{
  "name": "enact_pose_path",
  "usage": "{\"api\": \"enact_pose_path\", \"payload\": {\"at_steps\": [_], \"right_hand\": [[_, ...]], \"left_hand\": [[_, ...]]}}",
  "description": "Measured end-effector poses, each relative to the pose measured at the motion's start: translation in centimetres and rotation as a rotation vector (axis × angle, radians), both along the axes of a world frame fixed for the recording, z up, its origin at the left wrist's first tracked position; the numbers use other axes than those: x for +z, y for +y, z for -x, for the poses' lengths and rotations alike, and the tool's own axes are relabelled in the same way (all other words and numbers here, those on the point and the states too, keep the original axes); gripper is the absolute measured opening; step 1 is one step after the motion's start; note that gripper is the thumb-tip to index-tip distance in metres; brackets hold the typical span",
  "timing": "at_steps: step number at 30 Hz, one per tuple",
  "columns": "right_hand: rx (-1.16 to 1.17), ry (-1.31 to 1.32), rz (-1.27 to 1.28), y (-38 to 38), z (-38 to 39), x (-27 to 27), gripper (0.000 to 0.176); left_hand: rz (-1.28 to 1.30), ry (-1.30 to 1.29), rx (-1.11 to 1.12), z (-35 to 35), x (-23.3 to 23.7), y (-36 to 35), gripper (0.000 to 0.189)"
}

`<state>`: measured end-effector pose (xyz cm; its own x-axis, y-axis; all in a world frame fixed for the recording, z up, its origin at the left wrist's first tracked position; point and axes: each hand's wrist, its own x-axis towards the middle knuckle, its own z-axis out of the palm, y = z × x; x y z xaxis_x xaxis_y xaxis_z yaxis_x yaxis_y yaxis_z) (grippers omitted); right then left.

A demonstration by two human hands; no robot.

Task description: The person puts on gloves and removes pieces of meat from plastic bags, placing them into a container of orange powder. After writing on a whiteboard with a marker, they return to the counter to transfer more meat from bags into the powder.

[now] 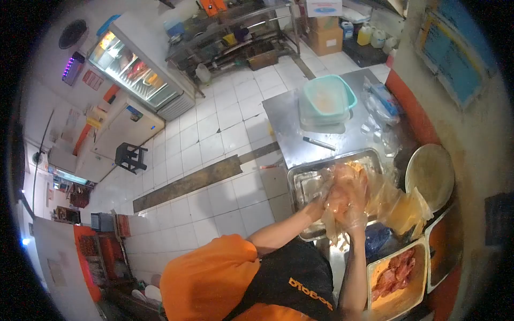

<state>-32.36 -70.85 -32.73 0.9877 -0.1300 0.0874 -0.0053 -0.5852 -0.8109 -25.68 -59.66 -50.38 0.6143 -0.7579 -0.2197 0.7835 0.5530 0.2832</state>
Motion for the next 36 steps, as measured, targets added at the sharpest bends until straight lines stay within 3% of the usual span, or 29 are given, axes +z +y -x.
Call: {"api": "enact_pose_path", "payload": {"at_steps": [4,6,9,10,13,16,19,21,24,27,30,33,36], "right_hand": [[-0.054,0.04,-0.019,0.5,0.2,0.7,0.05],[-0.101,0.056,-0.03,0.5,0.6,1.5,0.048],[-0.196,0.088,-0.016,0.8,1.1,3.7,0.044],[-0.233,0.107,-0.002,1.0,1.3,4.6,0.043],[-0.354,0.185,0.035,1.4,2.2,6.4,0.04],[-0.369,-0.175,0.056,0.4,3.9,6.8,0.028],[-0.461,-0.233,0.214,-0.4,4.9,7.2,0.031],[-0.512,-0.157,0.141,-0.3,5.7,9.3,0.032],[-0.487,-0.214,0.171,-1.6,6.6,8.2,0.034],[-0.507,-0.138,0.262,-1.5,8.1,8.2,0.039],[-0.504,-0.28,0.236,-1.8,8.4,7.3,0.046],[-0.589,-0.355,0.198,-1.9,8.4,7.2,0.044],[-0.623,-0.505,0.082,-2.8,8.3,8.6,0.036]], "left_hand": [[0.184,0.032,-0.028,-0.1,-0.8,-0.8,0.042],[-0.109,0.07,0.013,0.1,6.3,0.9,0.058],[0.01,0.148,0.155,-0.9,2.5,0.7,0.058],[-0.033,-0.004,0.202,-0.9,1.6,0.7,0.058],[-0.113,0.014,0.217,-1.6,6.3,0.8,0.054],[-0.164,0.023,0.163,-3.4,4.2,-1.0,0.051],[-0.243,-0.211,0.203,-1.4,10.4,-0.6,0.049],[-0.147,0.191,0.055,-2.7,10.8,-0.8,0.046],[-0.148,-0.001,0.071,-2.6,12.7,-1.1,0.046],[-0.226,-0.037,0.056,-2.4,13.5,-1.3,0.048],[-0.308,-0.178,0.058,-2.1,15.0,-0.6,0.048],[-0.457,-0.306,0.114,-2.5,14.3,-0.4,0.051],[-0.418,-0.349,0.098,-3.0,12.5,2.1,0.06]]}}
